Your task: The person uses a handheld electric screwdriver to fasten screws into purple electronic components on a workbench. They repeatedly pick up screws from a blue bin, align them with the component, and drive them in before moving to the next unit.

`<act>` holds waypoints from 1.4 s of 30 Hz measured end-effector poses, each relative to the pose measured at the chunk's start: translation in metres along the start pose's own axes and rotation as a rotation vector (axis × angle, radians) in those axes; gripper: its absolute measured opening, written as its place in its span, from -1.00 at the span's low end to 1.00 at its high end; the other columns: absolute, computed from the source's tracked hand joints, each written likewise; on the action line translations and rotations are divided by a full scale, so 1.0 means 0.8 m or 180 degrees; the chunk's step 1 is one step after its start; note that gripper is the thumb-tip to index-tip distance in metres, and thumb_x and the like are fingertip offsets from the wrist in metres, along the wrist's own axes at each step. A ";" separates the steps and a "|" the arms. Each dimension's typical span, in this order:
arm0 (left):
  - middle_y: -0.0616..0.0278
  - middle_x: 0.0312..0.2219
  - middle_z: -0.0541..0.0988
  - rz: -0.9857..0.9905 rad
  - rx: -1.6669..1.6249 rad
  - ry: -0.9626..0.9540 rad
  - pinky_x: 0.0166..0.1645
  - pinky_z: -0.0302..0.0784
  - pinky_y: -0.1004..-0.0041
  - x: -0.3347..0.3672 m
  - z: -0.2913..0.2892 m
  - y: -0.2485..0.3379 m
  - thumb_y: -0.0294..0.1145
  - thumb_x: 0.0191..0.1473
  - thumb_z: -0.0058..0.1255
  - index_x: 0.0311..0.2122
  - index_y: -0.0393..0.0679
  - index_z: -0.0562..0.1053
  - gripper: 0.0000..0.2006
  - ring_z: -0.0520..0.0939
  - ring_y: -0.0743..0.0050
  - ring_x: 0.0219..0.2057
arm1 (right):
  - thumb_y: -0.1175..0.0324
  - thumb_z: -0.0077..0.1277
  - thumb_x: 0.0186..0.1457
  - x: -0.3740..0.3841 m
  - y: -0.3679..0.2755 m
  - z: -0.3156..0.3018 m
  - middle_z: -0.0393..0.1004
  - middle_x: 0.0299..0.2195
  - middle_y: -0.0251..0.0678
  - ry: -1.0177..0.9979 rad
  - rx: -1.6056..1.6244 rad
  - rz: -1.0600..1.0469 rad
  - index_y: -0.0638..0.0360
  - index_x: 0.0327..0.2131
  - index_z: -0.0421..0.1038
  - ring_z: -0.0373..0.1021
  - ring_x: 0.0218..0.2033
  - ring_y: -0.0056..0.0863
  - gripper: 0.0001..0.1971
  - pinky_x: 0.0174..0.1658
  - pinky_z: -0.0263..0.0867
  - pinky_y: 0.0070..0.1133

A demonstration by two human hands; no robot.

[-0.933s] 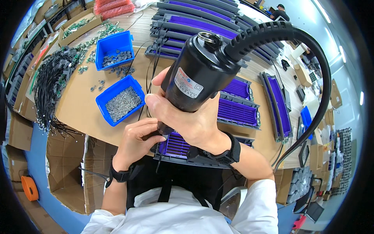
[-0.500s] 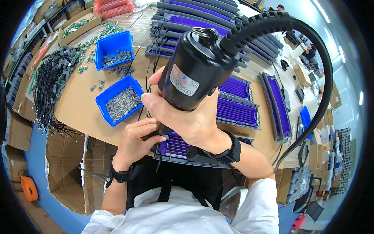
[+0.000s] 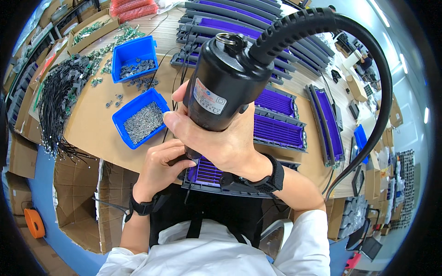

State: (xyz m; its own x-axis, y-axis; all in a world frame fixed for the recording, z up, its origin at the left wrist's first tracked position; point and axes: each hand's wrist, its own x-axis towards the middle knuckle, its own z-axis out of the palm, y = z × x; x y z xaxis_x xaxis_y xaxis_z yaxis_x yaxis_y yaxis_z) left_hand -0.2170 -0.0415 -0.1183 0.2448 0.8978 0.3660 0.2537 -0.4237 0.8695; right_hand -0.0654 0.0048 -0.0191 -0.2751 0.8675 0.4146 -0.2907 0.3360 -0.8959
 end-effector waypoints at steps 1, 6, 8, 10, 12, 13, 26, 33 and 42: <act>0.08 -0.19 0.60 -0.0009 0.0002 -0.0011 -0.19 0.55 0.35 0.000 0.000 -0.001 -0.59 -0.18 0.25 -0.21 -0.27 0.55 -0.68 0.62 0.09 -0.25 | 0.55 0.18 -0.08 0.000 -0.001 0.001 0.44 -0.56 -0.36 -0.0054 -0.0128 -0.0021 0.31 -0.26 0.39 0.38 -0.56 -0.65 -0.74 -0.43 0.35 -0.65; 0.09 -0.19 0.60 -0.0035 0.0034 -0.0037 -0.18 0.54 0.34 -0.001 0.000 0.001 -0.59 -0.18 0.25 -0.21 -0.27 0.55 -0.68 0.62 0.09 -0.25 | 0.56 0.08 -0.07 0.001 -0.007 0.006 0.38 -0.61 -0.26 -0.0165 -0.0372 -0.0052 0.33 -0.22 0.26 0.35 -0.64 -0.53 -0.70 -0.48 0.35 -0.55; 0.09 -0.18 0.60 -0.0036 0.0047 -0.0041 -0.18 0.54 0.34 -0.001 0.000 0.000 -0.59 -0.18 0.25 -0.21 -0.26 0.55 -0.68 0.62 0.09 -0.25 | 0.57 0.09 -0.08 0.000 -0.009 0.008 0.38 -0.61 -0.26 -0.0156 -0.0370 -0.0013 0.33 -0.23 0.26 0.34 -0.64 -0.54 -0.69 -0.48 0.35 -0.57; 0.11 -0.34 0.59 0.0049 -0.0001 0.0122 -0.31 0.49 0.40 0.001 0.003 0.002 -0.60 -0.20 0.29 -0.28 -0.28 0.55 -0.72 0.58 0.21 -0.40 | 0.58 0.10 -0.09 0.000 -0.009 0.008 0.38 -0.61 -0.26 -0.0177 -0.0342 -0.0004 0.32 -0.23 0.26 0.34 -0.63 -0.55 -0.69 -0.49 0.34 -0.58; 0.11 -0.34 0.59 0.0058 0.0007 0.0131 -0.31 0.49 0.40 0.001 0.003 0.002 -0.60 -0.20 0.29 -0.28 -0.28 0.55 -0.72 0.58 0.21 -0.40 | 0.59 0.11 -0.09 0.000 -0.006 0.007 0.39 -0.60 -0.25 -0.0236 -0.0268 -0.0014 0.32 -0.22 0.26 0.34 -0.63 -0.55 -0.68 -0.49 0.34 -0.60; 0.10 -0.26 0.60 0.0031 0.0033 0.0055 -0.25 0.51 0.37 0.000 0.001 0.001 -0.59 -0.19 0.27 -0.25 -0.28 0.55 -0.71 0.60 0.15 -0.33 | 0.58 0.11 -0.08 0.000 -0.006 0.008 0.39 -0.60 -0.25 -0.0250 -0.0253 0.0003 0.32 -0.22 0.25 0.34 -0.63 -0.56 -0.68 -0.49 0.34 -0.60; 0.08 -0.20 0.60 0.0059 0.0008 -0.0014 -0.20 0.53 0.34 -0.001 0.000 -0.001 -0.59 -0.17 0.25 -0.21 -0.28 0.54 -0.69 0.62 0.07 -0.26 | 0.55 0.14 -0.05 0.000 -0.006 0.006 0.38 -0.59 -0.26 -0.0385 -0.0232 -0.0004 0.31 -0.21 0.23 0.34 -0.62 -0.58 -0.66 -0.50 0.31 -0.65; 0.07 -0.20 0.60 -0.0004 -0.0023 -0.0001 -0.19 0.53 0.34 -0.002 0.001 -0.004 -0.59 -0.17 0.25 -0.22 -0.29 0.54 -0.69 0.61 0.06 -0.26 | 0.54 0.16 -0.06 -0.001 -0.009 0.008 0.39 -0.59 -0.27 -0.0392 -0.0324 0.0136 0.31 -0.21 0.24 0.35 -0.61 -0.61 -0.65 -0.49 0.30 -0.67; 0.09 -0.21 0.61 -0.0002 -0.0022 0.0018 -0.19 0.54 0.34 -0.004 0.002 -0.004 -0.58 -0.16 0.25 -0.22 -0.29 0.54 -0.70 0.62 0.08 -0.26 | 0.50 0.19 -0.09 0.002 -0.009 0.004 0.39 -0.58 -0.26 -0.0551 -0.0461 0.0011 0.32 -0.23 0.24 0.35 -0.62 -0.60 -0.63 -0.50 0.31 -0.67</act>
State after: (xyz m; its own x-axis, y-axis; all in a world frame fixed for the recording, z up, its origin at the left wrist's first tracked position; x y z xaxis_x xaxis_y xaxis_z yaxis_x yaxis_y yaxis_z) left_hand -0.2170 -0.0430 -0.1226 0.2392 0.8988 0.3673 0.2474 -0.4223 0.8721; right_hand -0.0668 0.0021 -0.0113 -0.4328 0.7969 0.4215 -0.1582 0.3932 -0.9057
